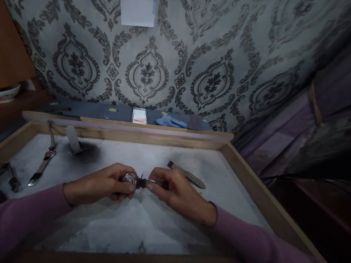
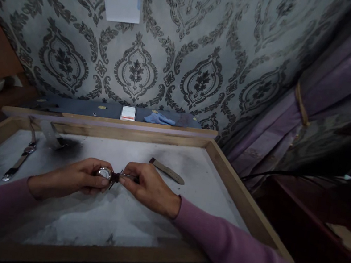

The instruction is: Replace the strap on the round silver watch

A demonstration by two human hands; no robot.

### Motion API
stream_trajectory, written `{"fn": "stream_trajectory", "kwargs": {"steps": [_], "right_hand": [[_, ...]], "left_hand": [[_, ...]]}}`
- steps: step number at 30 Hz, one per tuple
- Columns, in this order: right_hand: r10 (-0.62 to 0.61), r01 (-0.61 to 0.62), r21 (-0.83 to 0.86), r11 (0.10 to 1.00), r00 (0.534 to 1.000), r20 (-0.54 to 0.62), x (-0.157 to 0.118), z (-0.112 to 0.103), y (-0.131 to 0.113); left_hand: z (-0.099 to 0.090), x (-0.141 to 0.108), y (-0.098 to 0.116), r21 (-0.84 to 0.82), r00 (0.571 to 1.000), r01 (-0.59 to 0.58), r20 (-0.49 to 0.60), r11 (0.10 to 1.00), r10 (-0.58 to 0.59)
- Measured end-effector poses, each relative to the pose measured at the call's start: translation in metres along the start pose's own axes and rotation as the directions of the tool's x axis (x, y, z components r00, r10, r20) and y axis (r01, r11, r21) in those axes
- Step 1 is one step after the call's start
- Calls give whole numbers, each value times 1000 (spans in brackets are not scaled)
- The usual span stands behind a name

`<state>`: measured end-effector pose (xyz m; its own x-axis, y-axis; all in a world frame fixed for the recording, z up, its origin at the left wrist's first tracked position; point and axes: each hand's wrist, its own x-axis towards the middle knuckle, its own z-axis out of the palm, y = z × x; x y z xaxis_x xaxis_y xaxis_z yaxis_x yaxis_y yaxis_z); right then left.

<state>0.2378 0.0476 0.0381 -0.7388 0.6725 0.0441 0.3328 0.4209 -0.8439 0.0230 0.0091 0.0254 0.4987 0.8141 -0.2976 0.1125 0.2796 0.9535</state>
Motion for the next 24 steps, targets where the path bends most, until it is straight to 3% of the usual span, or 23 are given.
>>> {"fn": "stream_trajectory", "kwargs": {"steps": [11, 16, 24], "right_hand": [[0, -2, 20, 1000, 998, 65, 2, 1, 3], [-2, -2, 41, 999, 996, 91, 3, 2, 4], [7, -14, 64, 998, 995, 99, 4, 4, 5]], "left_hand": [[7, 4, -10, -43, 998, -44, -57, 998, 41], [14, 2, -3, -7, 995, -6, -103, 1000, 5], [19, 2, -2, -29, 989, -73, -130, 997, 69]]}}
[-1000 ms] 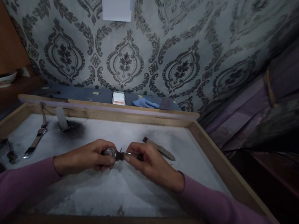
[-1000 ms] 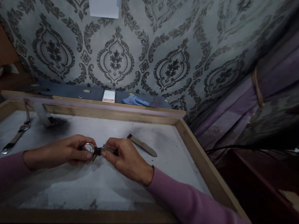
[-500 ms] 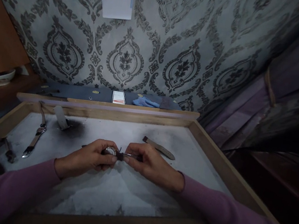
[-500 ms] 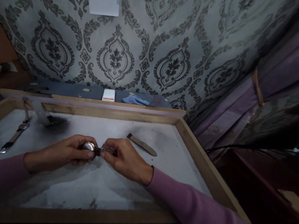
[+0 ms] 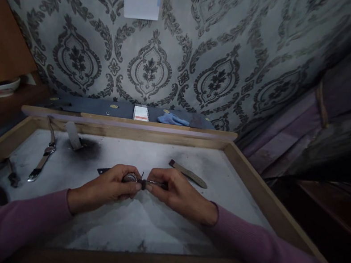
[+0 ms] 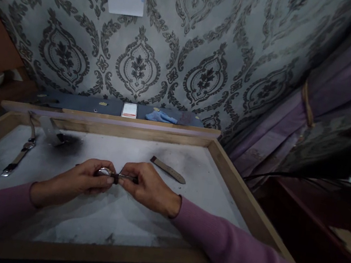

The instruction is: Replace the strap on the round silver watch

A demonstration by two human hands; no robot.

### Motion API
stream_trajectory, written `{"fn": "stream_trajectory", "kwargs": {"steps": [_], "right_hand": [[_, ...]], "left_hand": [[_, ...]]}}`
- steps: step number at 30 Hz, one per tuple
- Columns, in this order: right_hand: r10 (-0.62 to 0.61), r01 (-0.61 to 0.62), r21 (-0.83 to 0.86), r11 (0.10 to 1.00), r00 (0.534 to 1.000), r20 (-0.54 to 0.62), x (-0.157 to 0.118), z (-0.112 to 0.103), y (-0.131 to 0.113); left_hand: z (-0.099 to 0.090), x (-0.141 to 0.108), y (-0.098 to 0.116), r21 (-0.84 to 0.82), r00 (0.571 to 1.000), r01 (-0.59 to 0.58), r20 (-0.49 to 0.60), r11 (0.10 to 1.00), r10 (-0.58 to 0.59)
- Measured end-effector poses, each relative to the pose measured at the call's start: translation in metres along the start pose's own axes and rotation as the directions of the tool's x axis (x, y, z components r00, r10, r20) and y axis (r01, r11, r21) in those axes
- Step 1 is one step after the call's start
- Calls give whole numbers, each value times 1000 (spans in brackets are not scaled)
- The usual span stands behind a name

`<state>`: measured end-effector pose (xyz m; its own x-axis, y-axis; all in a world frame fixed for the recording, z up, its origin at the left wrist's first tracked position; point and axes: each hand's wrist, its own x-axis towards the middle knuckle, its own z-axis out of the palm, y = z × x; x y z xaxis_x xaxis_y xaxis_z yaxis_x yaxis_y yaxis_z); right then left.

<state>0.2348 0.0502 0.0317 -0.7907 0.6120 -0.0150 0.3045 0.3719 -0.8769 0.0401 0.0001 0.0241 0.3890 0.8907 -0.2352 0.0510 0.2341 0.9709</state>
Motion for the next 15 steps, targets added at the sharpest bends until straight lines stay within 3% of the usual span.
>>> {"fn": "stream_trajectory", "kwargs": {"steps": [10, 15], "right_hand": [[21, -23, 122, 992, 1000, 12, 2, 0, -2], [102, -114, 218, 969, 993, 63, 3, -4, -3]], "left_hand": [[3, 0, 0, 4, 1000, -15, -18, 1000, 15], [2, -1, 6, 28, 1000, -15, -12, 999, 16]]}}
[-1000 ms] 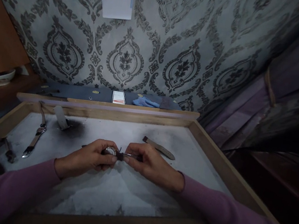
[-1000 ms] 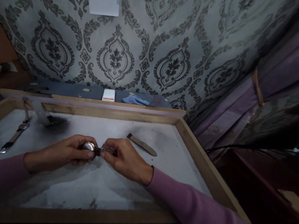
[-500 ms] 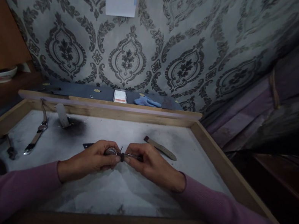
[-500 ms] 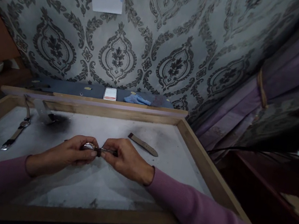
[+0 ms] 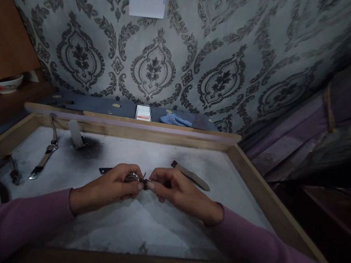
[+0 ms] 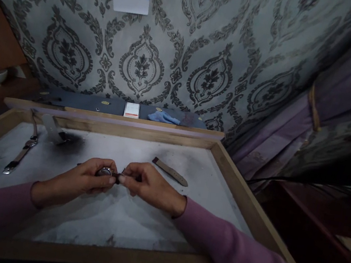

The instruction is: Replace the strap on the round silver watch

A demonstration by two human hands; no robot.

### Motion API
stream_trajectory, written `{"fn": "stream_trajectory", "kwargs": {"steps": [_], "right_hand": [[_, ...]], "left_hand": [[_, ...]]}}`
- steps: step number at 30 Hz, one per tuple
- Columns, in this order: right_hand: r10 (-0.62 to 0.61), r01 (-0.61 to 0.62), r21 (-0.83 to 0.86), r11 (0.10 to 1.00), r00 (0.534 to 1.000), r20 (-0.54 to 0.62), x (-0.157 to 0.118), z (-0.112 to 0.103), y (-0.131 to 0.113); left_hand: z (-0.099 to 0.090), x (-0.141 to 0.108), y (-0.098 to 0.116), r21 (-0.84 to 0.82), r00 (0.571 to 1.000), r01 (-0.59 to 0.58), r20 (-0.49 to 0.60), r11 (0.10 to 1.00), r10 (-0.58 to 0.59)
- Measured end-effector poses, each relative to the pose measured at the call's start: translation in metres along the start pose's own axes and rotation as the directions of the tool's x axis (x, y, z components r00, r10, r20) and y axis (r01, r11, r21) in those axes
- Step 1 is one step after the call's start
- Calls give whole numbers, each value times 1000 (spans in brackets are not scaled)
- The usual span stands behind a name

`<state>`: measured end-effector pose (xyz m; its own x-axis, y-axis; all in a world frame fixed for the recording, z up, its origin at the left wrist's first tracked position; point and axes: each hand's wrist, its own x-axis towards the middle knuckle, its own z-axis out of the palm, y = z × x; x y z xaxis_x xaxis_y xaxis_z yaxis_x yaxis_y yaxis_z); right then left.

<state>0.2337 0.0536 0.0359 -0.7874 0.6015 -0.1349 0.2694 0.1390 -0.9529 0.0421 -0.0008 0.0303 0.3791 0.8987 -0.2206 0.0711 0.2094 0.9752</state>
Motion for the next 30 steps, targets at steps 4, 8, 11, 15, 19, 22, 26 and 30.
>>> {"fn": "stream_trajectory", "kwargs": {"steps": [4, 8, 11, 15, 19, 22, 26, 30], "right_hand": [[143, -140, 135, 981, 990, -13, 4, -2, 3], [229, -205, 308, 929, 972, -45, 9, -4, 11], [196, -161, 352, 922, 978, -67, 8, -7, 15], [134, -94, 324, 942, 985, -104, 6, -11, 13], [115, -65, 330, 942, 984, -134, 8, -12, 12], [122, -70, 310, 948, 981, -150, 10, -13, 15], [124, -97, 248, 964, 988, -94, 9, -13, 16], [113, -92, 223, 970, 990, -80, 8, -11, 15]], "left_hand": [[-1, -1, 4, 49, 1000, 28, -12, 998, -28], [-2, -2, 5, 85, 999, 30, -20, 996, -28], [-4, 0, 2, 79, 1000, 21, -18, 997, -20], [-7, 3, -6, 89, 1000, -1, -17, 996, 2], [-10, 5, -11, 98, 1000, 13, -11, 995, -12], [-10, 6, -11, 97, 1000, 23, -11, 995, -22], [-10, 7, -12, 45, 999, 46, -11, 998, -45], [-12, 8, -16, 18, 999, 20, -25, 1000, -20]]}}
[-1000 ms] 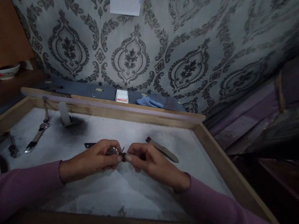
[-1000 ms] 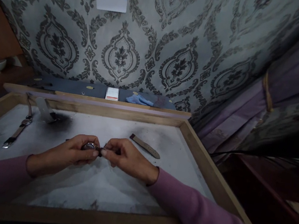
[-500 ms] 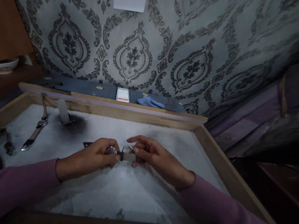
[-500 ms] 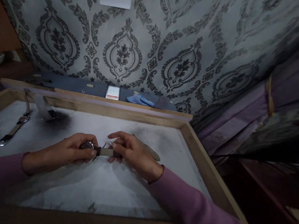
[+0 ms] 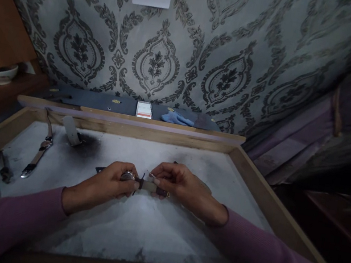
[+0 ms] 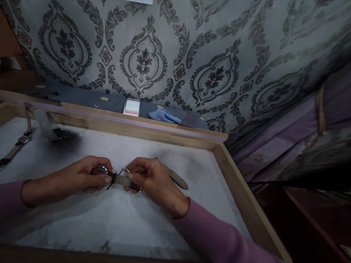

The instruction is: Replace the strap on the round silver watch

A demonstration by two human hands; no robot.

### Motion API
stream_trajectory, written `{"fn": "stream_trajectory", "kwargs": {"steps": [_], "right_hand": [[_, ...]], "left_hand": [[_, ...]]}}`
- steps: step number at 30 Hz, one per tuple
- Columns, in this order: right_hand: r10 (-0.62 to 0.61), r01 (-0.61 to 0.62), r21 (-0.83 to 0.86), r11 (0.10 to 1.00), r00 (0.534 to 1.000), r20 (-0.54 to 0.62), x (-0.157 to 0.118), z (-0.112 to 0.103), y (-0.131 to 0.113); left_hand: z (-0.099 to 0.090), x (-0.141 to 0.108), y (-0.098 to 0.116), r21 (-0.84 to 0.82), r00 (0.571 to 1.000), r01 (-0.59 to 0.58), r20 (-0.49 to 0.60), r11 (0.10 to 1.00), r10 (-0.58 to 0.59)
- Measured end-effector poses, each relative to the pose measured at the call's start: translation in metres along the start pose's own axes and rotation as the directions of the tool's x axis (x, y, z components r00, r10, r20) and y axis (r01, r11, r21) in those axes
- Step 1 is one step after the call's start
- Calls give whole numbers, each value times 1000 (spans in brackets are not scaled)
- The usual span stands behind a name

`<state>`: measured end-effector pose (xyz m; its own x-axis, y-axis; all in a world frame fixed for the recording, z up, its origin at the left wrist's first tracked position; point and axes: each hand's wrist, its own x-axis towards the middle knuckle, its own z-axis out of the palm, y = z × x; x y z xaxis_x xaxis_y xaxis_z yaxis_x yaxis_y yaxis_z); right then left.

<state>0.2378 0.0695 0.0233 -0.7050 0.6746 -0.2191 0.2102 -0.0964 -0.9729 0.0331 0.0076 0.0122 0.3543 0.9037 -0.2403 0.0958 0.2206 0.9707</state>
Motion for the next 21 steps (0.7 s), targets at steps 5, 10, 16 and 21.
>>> {"fn": "stream_trajectory", "kwargs": {"steps": [5, 10, 16, 21], "right_hand": [[-16, 16, -10, 1000, 999, 36, -1, 2, 2], [-43, 45, -40, 998, 998, 55, -1, 3, 4], [-160, 156, -217, 964, 987, -1, -3, 8, 0], [-203, 189, -342, 921, 979, -6, -4, 9, 0]], "left_hand": [[-2, 1, -3, -42, 1000, -10, -2, 999, 10], [-1, 1, -2, -41, 1000, -17, 16, 999, 17], [1, 1, 1, -44, 1000, -12, 20, 999, 13], [4, -1, 7, -23, 1000, 17, 12, 1000, -16]]}}
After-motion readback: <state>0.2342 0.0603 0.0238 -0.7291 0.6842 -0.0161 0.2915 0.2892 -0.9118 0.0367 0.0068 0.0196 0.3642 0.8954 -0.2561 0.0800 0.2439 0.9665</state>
